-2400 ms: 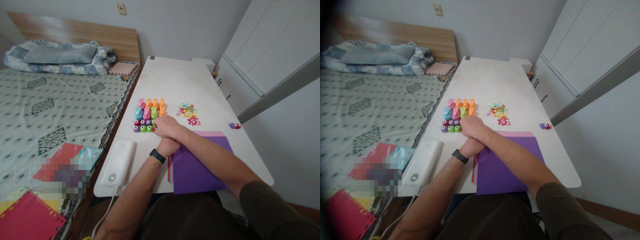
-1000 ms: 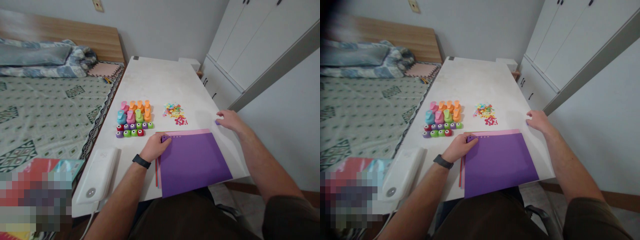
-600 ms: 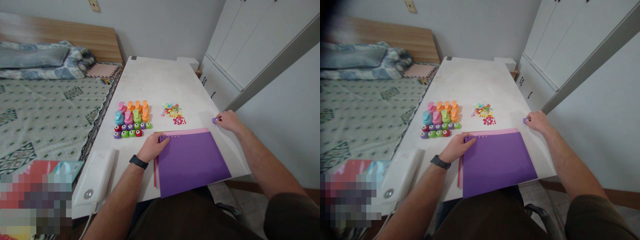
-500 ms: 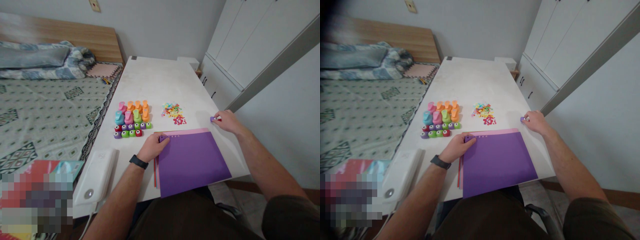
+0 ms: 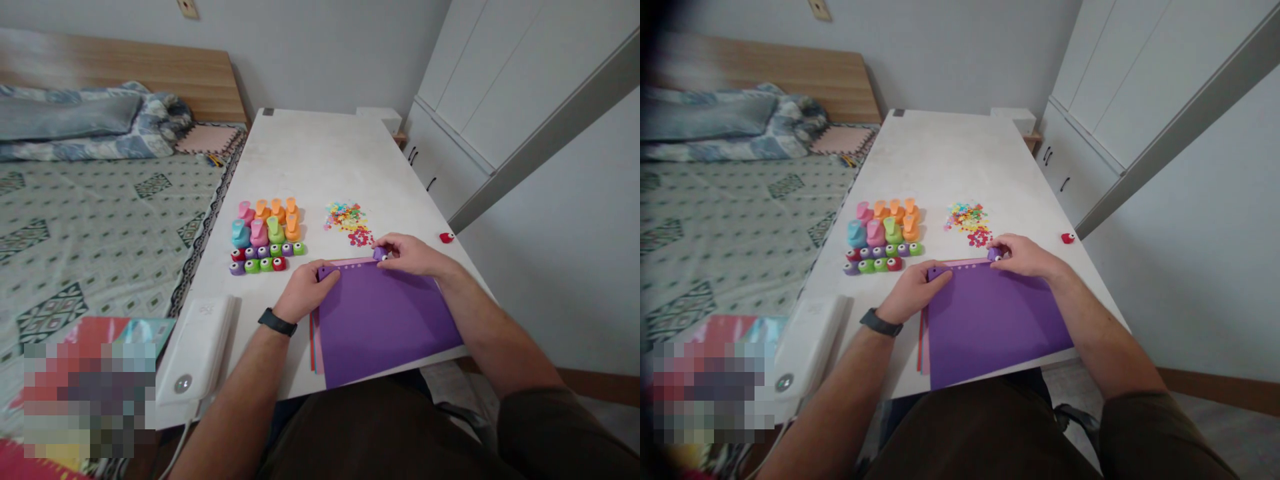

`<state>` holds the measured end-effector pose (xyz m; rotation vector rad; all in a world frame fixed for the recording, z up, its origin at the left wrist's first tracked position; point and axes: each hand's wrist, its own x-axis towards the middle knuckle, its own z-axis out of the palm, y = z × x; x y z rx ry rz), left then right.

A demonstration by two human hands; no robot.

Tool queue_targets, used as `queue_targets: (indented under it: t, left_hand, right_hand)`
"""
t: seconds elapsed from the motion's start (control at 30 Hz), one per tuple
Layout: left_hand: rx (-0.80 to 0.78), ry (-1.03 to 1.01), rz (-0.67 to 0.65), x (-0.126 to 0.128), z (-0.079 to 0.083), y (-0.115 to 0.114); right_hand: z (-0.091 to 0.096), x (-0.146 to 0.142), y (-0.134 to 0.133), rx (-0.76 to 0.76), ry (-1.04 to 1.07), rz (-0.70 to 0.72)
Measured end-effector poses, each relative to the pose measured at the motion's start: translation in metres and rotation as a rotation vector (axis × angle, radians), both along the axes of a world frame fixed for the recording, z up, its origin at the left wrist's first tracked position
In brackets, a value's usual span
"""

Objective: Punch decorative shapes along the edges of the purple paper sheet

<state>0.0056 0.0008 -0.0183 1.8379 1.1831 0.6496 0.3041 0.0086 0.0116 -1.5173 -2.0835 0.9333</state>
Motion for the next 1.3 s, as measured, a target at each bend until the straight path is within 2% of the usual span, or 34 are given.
queue_targets:
  t: [0.43, 0.93, 1.3]
  left_hand:
    - [-0.027, -0.026, -0.012, 0.0, 0.001, -0.001]
    - [-0.032, -0.035, 0.003, 0.001, 0.003, -0.001]
    - [-0.048, -0.063, 0.003, 0.001, 0.003, 0.0]
  right_hand:
    - [0.004, -0.02, 0.009, -0.074, -0.041, 0.079]
    - [0.001, -0.025, 0.014, 0.001, -0.023, 0.054]
    - [0.008, -0.028, 0.011, -0.146, 0.005, 0.141]
